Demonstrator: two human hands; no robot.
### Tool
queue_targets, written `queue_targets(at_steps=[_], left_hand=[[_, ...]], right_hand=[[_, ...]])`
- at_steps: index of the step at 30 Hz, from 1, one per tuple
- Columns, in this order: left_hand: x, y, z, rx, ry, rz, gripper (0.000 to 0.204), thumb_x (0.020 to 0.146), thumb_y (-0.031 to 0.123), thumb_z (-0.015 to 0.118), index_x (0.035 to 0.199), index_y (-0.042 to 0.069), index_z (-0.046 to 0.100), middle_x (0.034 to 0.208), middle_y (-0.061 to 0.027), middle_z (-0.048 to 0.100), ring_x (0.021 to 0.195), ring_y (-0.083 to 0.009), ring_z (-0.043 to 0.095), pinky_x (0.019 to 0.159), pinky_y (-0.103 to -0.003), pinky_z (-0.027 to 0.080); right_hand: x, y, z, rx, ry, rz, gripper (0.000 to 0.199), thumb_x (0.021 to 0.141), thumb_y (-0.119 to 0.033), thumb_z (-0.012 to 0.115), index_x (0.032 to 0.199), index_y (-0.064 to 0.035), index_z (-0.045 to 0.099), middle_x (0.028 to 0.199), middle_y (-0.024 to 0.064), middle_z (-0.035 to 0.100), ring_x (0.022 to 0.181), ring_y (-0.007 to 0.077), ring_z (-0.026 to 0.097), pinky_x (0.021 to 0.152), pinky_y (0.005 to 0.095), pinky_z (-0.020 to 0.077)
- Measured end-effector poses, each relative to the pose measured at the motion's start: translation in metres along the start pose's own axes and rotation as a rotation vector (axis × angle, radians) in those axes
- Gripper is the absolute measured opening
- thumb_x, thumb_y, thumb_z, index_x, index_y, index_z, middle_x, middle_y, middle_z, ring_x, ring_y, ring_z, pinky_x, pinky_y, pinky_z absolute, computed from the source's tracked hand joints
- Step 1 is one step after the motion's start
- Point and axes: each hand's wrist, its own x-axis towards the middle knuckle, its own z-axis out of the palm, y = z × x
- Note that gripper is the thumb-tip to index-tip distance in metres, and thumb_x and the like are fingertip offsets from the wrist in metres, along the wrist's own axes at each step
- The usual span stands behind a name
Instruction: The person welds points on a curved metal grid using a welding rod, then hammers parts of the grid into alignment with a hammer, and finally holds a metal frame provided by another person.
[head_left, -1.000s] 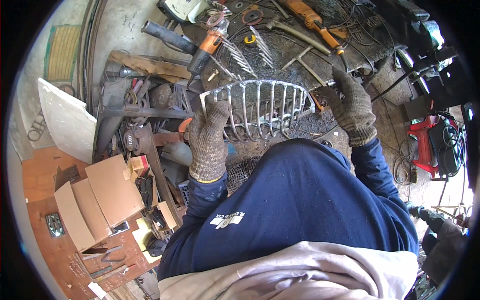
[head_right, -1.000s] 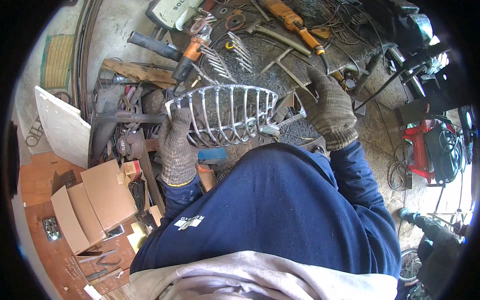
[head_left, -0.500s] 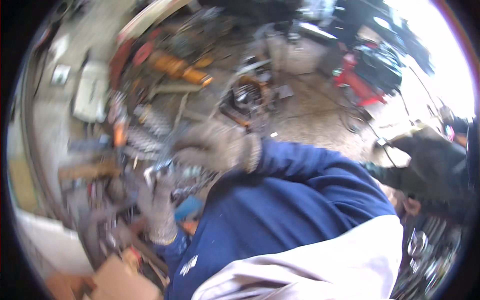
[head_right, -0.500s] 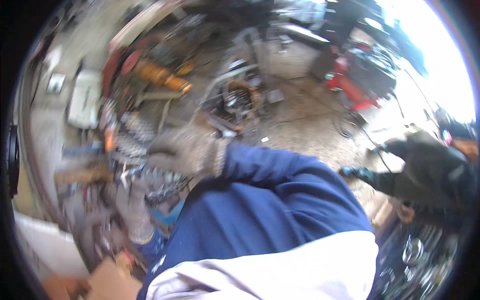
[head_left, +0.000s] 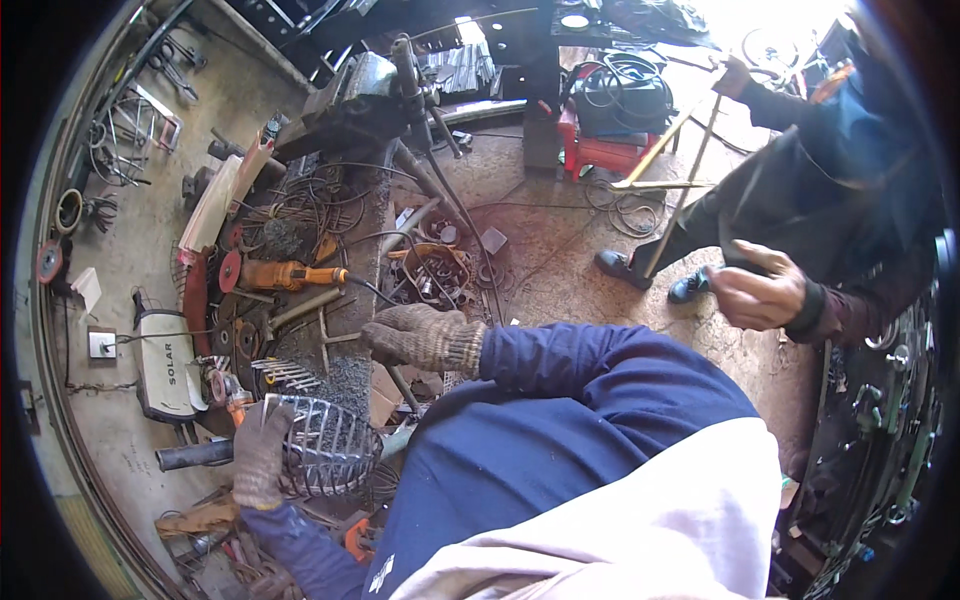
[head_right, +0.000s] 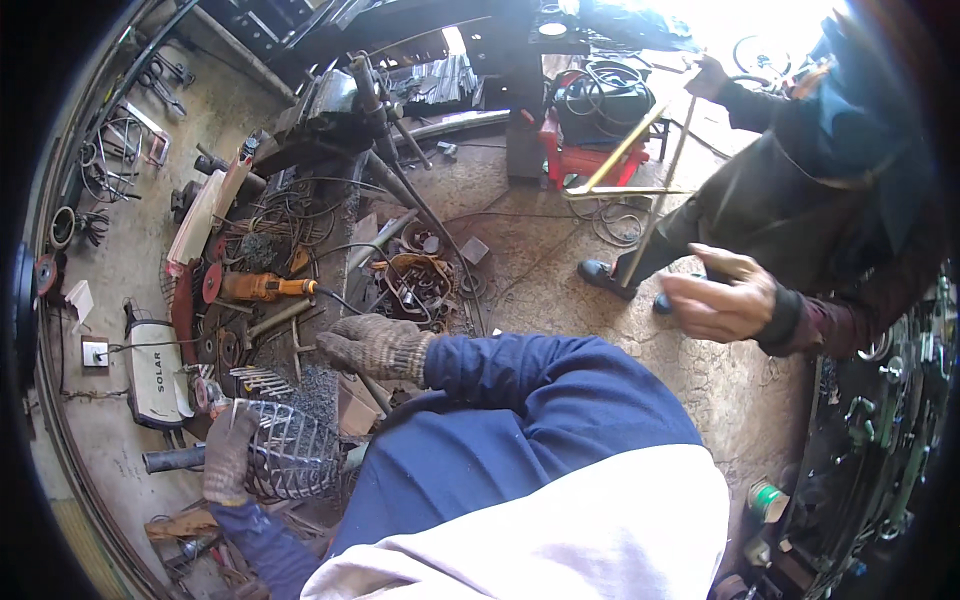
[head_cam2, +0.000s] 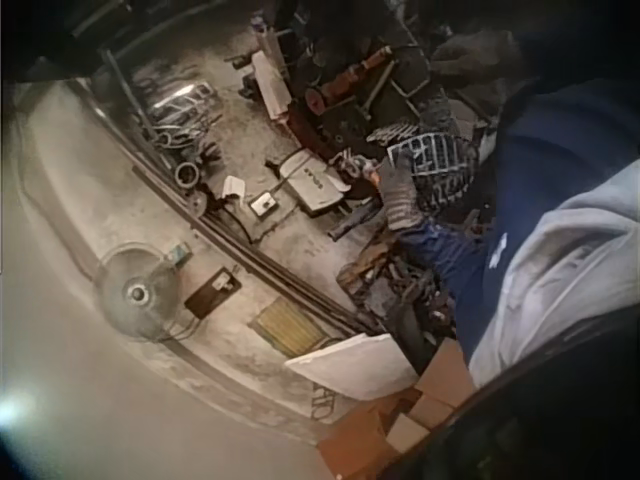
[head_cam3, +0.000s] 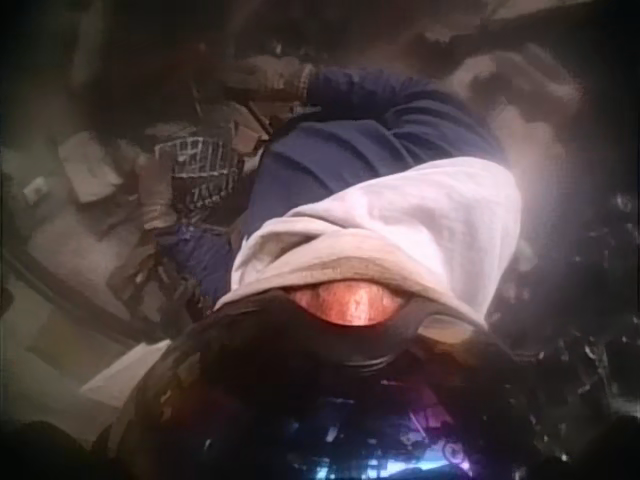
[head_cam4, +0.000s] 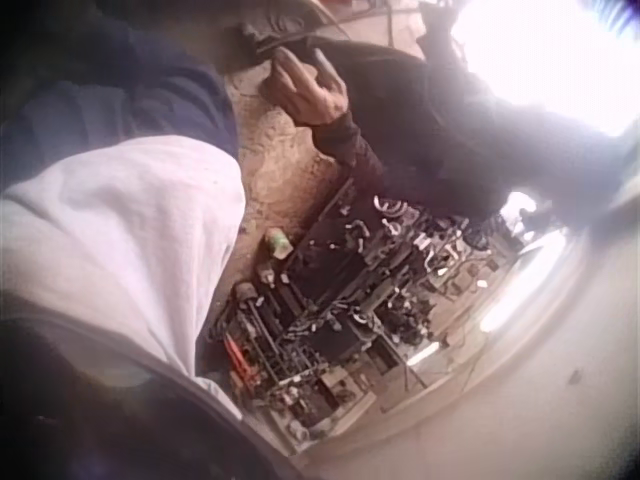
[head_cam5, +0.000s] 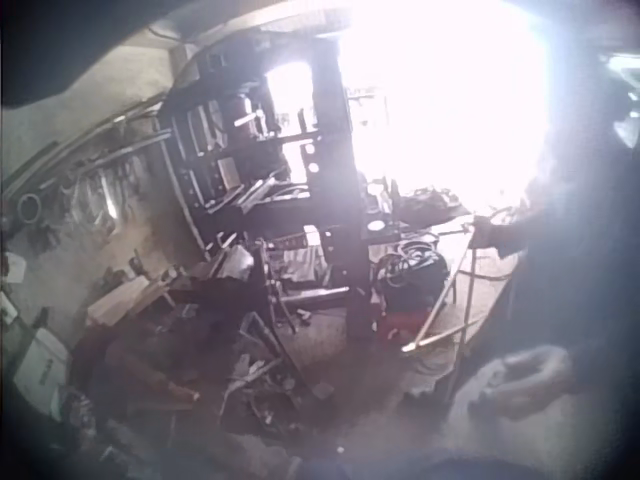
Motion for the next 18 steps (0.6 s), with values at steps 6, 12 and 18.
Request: queue_targets(at_steps=[6, 12, 18], left_hand=[[0.098, -0.094, -0.021, 0.479, -0.136, 0.005, 0.045, 0.094, 0.043, 0.068, 0.100, -0.001, 0.072, 0.096, -0.0209, 0.073, 0.094, -0.0308, 0.068, 0.085, -0.044, 0.048], [0.119, -0.077, 0.011, 0.375, 0.109, -0.083, 0.052, 0.089, 0.049, 0.070, 0.104, -0.001, 0.073, 0.101, -0.0245, 0.074, 0.101, -0.0365, 0.070, 0.092, -0.044, 0.050], [0.117, -0.079, 0.019, 0.509, 0.217, -0.115, 0.053, 0.091, 0.049, 0.068, 0.108, -0.001, 0.073, 0.108, -0.0247, 0.074, 0.107, -0.0399, 0.068, 0.095, -0.044, 0.049]], right_hand=[[-0.037, 0.021, 0.025, 0.185, 0.036, 0.193, 0.048, 0.105, -0.046, 0.059, 0.127, -0.0038, 0.067, 0.103, 0.0079, 0.074, 0.089, 0.0144, 0.071, 0.080, 0.0302, 0.0593], [-0.057, 0.057, 0.034, -0.150, 0.097, 0.241, 0.043, 0.103, -0.042, 0.063, 0.126, -0.0065, 0.069, 0.104, 0.0063, 0.076, 0.092, 0.0147, 0.071, 0.082, 0.0331, 0.0580], [-0.098, 0.070, 0.016, -0.491, 0.006, 0.383, 0.057, 0.100, -0.053, 0.051, 0.128, -0.0065, 0.068, 0.122, 0.0216, 0.070, 0.119, 0.0356, 0.065, 0.102, 0.0473, 0.0490]])
